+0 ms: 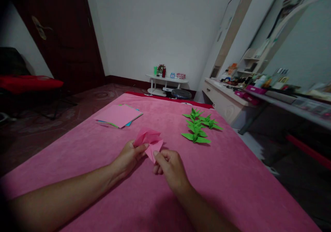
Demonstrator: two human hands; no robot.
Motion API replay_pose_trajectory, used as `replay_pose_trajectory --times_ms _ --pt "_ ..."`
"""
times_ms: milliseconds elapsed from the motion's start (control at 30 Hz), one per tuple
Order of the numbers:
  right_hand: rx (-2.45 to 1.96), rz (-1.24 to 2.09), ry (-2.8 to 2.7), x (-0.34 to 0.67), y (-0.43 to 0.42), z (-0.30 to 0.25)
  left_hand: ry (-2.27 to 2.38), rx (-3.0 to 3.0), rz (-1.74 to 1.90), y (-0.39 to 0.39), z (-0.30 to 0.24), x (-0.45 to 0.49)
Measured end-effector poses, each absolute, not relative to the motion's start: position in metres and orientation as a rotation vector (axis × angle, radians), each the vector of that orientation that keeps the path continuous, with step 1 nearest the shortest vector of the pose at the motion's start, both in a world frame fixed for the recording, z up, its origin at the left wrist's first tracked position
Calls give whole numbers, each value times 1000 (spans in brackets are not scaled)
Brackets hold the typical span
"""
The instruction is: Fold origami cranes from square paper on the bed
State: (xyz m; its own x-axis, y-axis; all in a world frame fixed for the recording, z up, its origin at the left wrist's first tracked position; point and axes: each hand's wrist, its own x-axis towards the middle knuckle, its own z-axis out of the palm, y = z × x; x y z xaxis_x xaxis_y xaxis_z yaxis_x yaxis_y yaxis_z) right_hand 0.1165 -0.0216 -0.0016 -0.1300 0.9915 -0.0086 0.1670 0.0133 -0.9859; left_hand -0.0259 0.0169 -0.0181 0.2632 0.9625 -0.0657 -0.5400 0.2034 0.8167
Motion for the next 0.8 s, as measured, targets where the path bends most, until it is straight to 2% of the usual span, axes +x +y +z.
replay_pose_trajectory --times_ms 433,800 --pt "-1274 774 -1385 127 -1 -13 650 892 997 16 -16 -24" --pt "-1323 871 -1476 132 2 -10 569 933 782 20 -17 -32"
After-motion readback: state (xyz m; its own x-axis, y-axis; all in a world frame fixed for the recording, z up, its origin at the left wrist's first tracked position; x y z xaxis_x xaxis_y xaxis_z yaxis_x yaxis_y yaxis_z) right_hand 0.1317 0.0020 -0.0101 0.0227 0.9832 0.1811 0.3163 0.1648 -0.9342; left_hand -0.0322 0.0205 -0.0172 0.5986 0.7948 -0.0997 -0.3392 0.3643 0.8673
